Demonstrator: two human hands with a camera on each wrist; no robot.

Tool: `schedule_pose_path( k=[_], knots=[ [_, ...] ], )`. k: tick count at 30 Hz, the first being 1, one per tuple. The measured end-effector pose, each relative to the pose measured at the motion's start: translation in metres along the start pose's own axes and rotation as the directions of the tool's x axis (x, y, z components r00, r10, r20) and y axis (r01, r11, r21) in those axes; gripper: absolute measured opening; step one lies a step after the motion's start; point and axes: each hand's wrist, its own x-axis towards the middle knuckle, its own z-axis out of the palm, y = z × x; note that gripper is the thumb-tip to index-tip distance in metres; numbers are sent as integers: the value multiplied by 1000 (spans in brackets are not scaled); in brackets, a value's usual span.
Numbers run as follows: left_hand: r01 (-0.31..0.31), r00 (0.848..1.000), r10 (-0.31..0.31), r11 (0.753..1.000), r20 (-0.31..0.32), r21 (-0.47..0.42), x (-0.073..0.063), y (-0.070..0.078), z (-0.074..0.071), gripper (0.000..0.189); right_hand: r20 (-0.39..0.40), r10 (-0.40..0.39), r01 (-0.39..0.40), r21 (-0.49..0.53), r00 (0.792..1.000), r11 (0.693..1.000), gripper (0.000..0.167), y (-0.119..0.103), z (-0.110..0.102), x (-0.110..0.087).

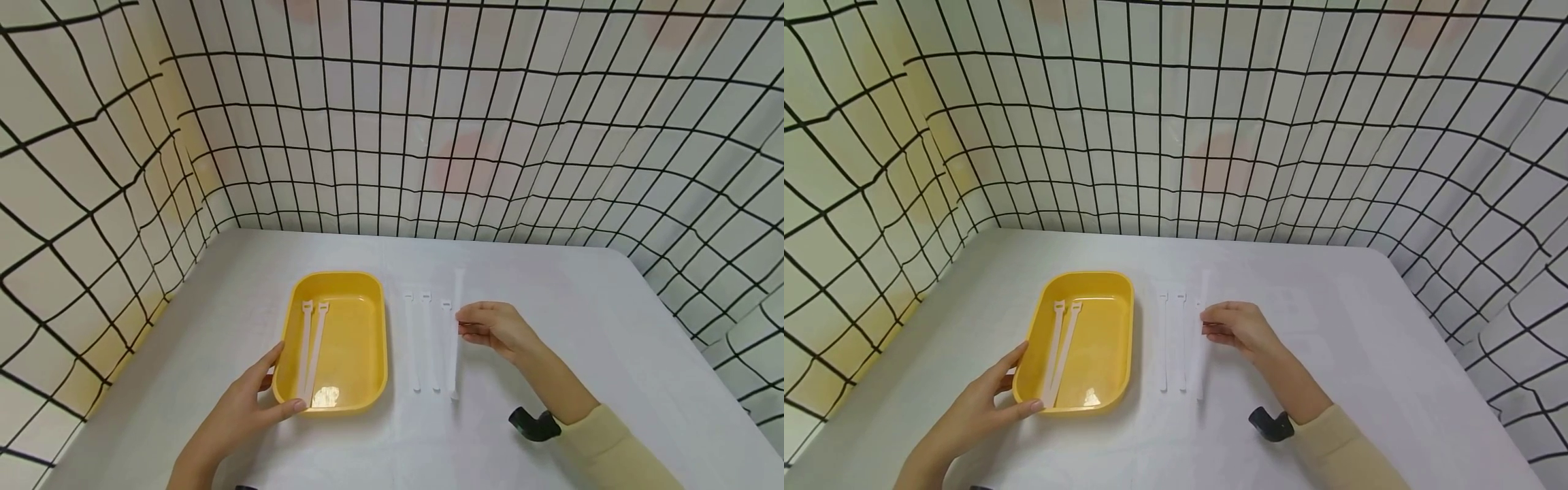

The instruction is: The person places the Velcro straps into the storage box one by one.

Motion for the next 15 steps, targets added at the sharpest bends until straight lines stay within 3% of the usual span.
schedule_pose_path(
  k=[6, 15],
  knots=[
    [-1, 1000, 1, 1000, -5, 2, 0, 0, 1, 101, -4, -5, 5, -8, 1000, 1000, 9, -5, 10, 2],
    [6, 1000, -6, 1000, -2, 2, -1, 1, 0, 102, 60, -12, 12, 15, 998, 1000, 13, -11, 26, 8]
  ],
)
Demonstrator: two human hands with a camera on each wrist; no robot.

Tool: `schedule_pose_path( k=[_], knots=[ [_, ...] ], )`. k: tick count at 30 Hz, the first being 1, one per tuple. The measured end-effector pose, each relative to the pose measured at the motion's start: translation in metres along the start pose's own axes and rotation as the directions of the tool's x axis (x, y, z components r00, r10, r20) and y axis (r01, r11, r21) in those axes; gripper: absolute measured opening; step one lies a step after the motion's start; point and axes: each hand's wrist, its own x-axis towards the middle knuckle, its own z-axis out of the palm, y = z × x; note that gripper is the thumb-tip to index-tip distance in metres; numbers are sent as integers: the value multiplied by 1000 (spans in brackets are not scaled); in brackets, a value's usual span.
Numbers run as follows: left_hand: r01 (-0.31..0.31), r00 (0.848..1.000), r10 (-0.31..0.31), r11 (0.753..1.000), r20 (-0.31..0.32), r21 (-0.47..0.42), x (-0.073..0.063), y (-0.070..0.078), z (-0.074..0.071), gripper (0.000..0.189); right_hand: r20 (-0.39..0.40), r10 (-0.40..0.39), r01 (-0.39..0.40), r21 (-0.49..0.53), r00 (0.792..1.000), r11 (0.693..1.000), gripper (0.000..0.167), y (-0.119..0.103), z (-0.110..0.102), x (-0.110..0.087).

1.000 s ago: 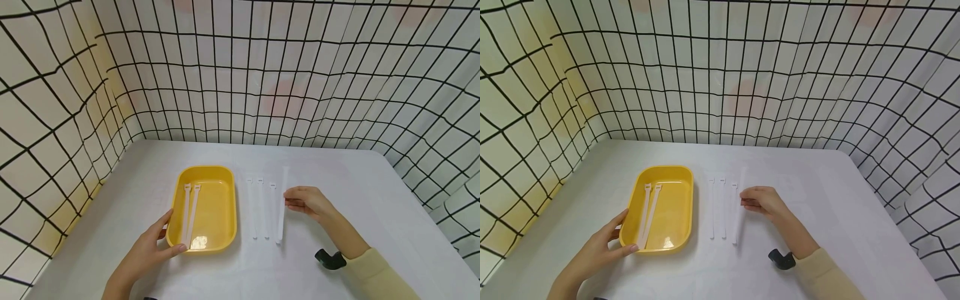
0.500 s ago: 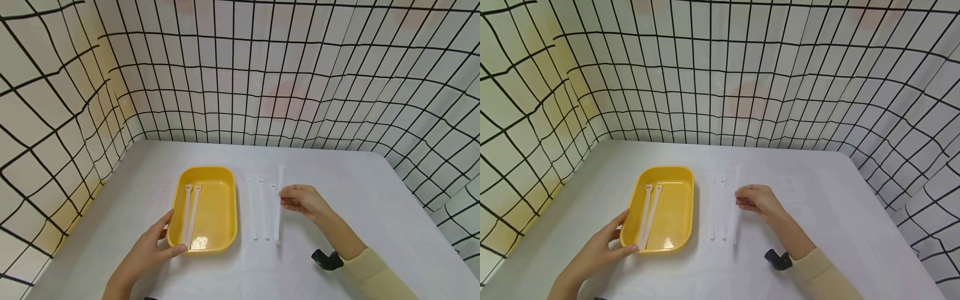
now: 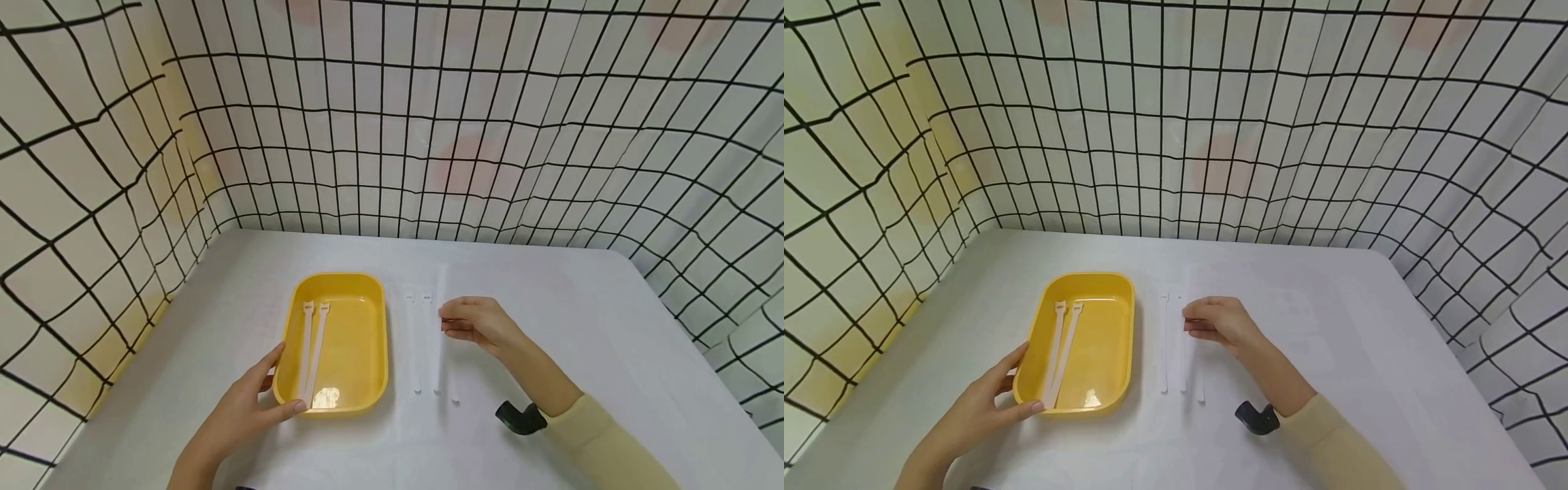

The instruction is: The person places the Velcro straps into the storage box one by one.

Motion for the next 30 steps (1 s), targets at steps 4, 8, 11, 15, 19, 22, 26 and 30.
schedule_pose_path(
  k=[4, 8, 11, 15, 19, 22, 26, 30],
  knots=[
    [23, 1000, -23, 1000, 10, -5, -1, 1, -2, 102, 44, -17, 17, -5, 999, 1000, 12, -4, 15, 5],
    [27, 1000, -27, 1000, 5, -4, -3, -1, -2, 102, 65, -16, 18, -29, 998, 999, 5, -8, 33, 10],
    [16, 1000, -16, 1000, -5, 6, -4, -2, -1, 102, 68, -12, 15, -40, 998, 999, 5, -10, 44, 13],
    [8, 1000, -8, 1000, -13, 14, -4, -2, 0, 102, 70, -15, 19, -50, 997, 999, 7, -12, 57, 18],
    [3, 1000, -3, 1000, -12, 18, -3, -1, 0, 102, 71, -14, 16, -40, 997, 999, 7, -10, 66, 22],
    [-3, 1000, 3, 1000, -9, 15, -2, -1, 0, 101, 81, -14, 17, -26, 997, 1000, 6, -8, 71, 26],
    [0, 1000, 0, 1000, -7, 10, -1, -1, 0, 101, 98, -11, 13, -18, 995, 1000, 8, -5, 77, 30],
    [3, 1000, -3, 1000, -3, 14, 0, 0, 1, 101, 92, 16, -15, -11, 996, 1000, 11, -3, 84, 35]
  ],
)
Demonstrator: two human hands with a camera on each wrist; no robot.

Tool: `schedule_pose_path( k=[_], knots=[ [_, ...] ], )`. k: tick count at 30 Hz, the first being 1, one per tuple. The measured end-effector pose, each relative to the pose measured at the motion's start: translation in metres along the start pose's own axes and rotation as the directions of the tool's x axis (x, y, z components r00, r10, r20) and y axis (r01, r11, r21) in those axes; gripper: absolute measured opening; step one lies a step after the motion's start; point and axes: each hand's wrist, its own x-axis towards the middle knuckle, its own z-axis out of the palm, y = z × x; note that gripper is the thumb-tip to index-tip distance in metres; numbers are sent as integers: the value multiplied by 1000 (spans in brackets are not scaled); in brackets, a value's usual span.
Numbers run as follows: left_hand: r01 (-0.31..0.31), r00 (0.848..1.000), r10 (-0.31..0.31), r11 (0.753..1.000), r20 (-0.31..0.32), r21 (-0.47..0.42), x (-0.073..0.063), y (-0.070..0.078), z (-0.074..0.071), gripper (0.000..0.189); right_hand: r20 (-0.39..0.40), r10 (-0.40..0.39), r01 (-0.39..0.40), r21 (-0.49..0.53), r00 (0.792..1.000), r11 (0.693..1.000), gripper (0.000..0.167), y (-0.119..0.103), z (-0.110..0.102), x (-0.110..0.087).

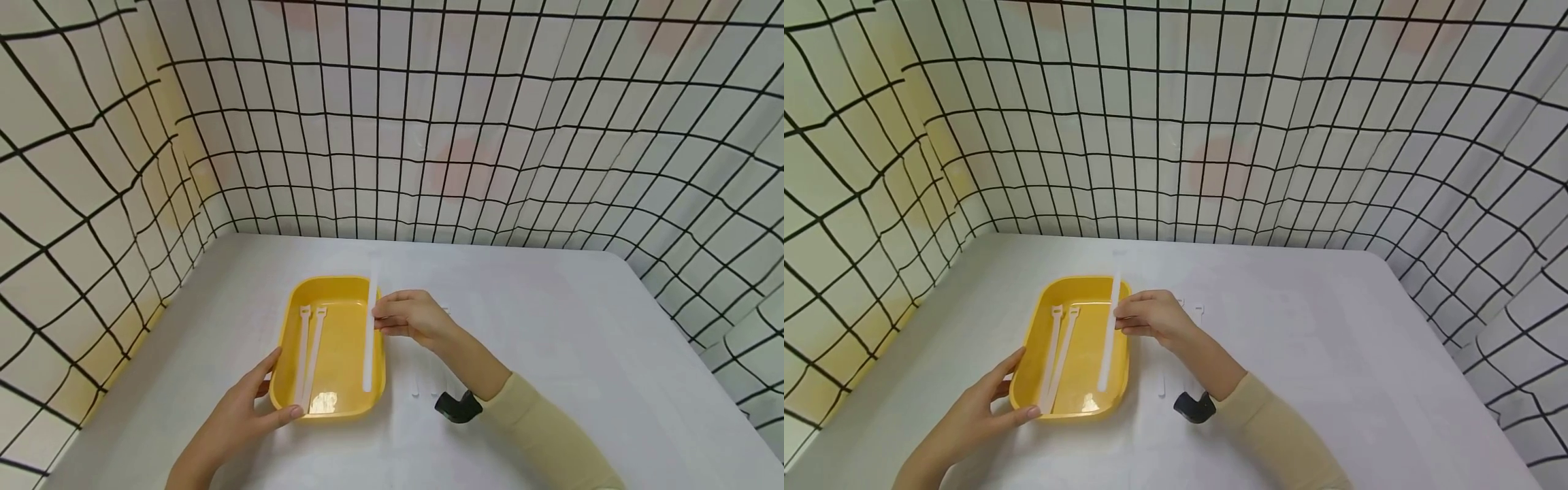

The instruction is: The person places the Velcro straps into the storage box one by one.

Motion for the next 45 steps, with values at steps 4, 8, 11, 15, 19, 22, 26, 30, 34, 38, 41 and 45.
schedule_pose_path(
  k=[4, 8, 11, 15, 19, 22, 26, 30, 34, 38, 41, 45],
  knots=[
    [3, 1000, -3, 1000, 4, 1, 0, 0, 0, 101, -9, 27, -27, 7, 1000, 1000, 13, 3, 7, 6],
    [-1, 1000, 1, 1000, 6, -3, 2, 0, 0, 101, -21, 45, -45, 18, 999, 999, 12, 6, 12, 11],
    [-7, 1000, 7, 1000, 6, -7, 2, 0, 1, 100, -37, 56, -56, 24, 998, 998, 12, 8, 17, 14],
    [-9, 1000, 9, 1000, 4, -6, 2, 1, 1, 100, -43, 70, -68, 40, 997, 997, 12, 10, 23, 19],
    [-7, 1000, 7, 1000, 4, -1, 2, 2, -1, 100, -39, 84, -82, 43, 996, 996, 15, 13, 30, 23],
    [-9, 1000, 9, 1000, 9, 3, 2, 2, -1, 100, -48, 95, -94, 34, 994, 995, 16, 13, 36, 25],
    [-4, 1000, 4, 1000, 17, 8, 2, 2, -1, 100, -45, 93, -92, 36, 995, 995, 13, 16, 42, 26],
    [5, 1000, -5, 1000, 17, 13, 2, 1, -1, 100, -28, 83, -82, 31, 996, 996, 12, 20, 46, 28],
    [1, 1000, -1, 1000, 13, 8, 1, 1, -1, 100, -36, 94, -93, 15, 995, 996, 10, 24, 51, 30],
    [-11, 1000, 11, 1000, 4, 4, 1, 0, -1, 101, -45, 102, -102, -2, 994, 995, 12, 26, 54, 32],
    [-16, 1000, 16, 1000, -1, 7, 1, -2, 0, 101, -42, 100, -100, -5, 994, 995, 13, 27, 56, 33],
    [-28, 1000, 28, 1000, -7, 8, 0, -4, 0, 102, -46, 92, -92, -15, 995, 996, 13, 29, 61, 34]
  ],
)
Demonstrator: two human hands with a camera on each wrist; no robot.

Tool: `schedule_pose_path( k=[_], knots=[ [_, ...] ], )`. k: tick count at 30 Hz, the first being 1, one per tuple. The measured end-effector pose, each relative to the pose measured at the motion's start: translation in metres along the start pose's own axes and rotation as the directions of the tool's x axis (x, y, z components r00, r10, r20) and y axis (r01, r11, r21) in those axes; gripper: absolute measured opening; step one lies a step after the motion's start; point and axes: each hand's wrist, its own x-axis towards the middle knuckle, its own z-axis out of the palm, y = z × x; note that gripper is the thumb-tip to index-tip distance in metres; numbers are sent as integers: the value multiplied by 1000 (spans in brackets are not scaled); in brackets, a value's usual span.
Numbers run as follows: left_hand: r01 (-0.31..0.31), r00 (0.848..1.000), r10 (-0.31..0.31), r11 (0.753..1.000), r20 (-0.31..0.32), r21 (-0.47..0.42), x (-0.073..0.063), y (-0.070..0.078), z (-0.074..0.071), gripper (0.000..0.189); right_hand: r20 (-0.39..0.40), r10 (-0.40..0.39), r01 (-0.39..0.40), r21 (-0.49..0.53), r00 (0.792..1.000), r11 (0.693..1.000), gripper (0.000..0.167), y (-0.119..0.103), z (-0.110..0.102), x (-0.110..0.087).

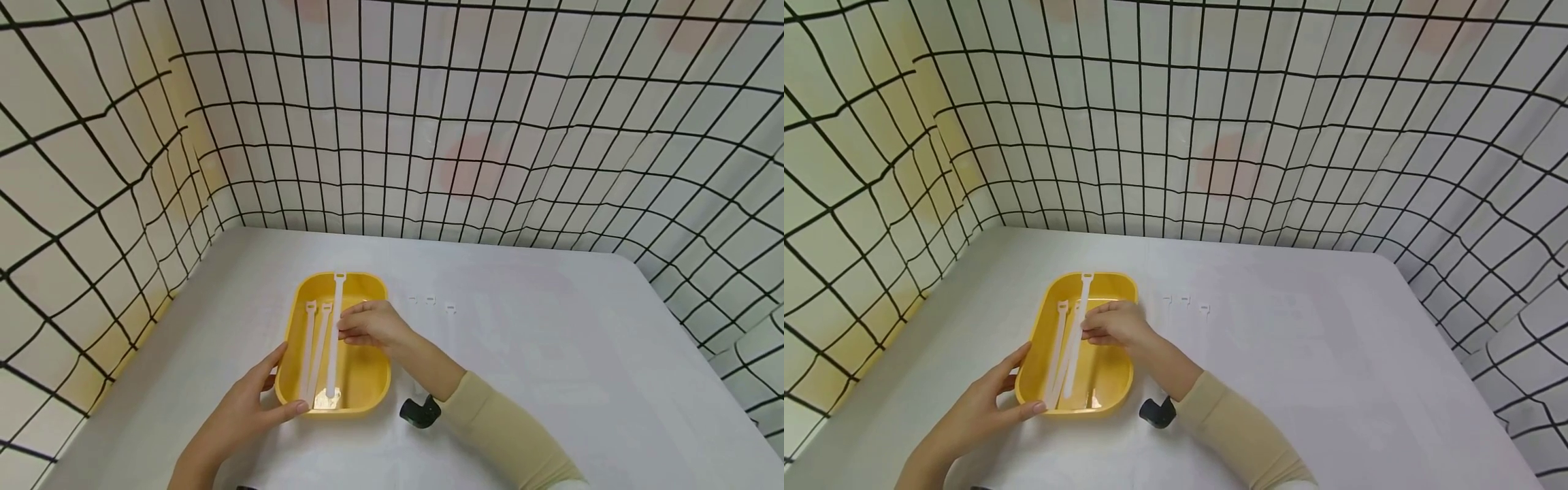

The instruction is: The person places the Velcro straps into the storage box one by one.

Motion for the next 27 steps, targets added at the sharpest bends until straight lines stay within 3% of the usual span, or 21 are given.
schedule_pose_path(
  k=[27],
  knots=[
    [-7, 1000, 7, 1000, 2, -12, 1, 0, -2, 101, -112, -12, -4, -144, 994, 990, 11, 17, 16, 20]
  ],
)
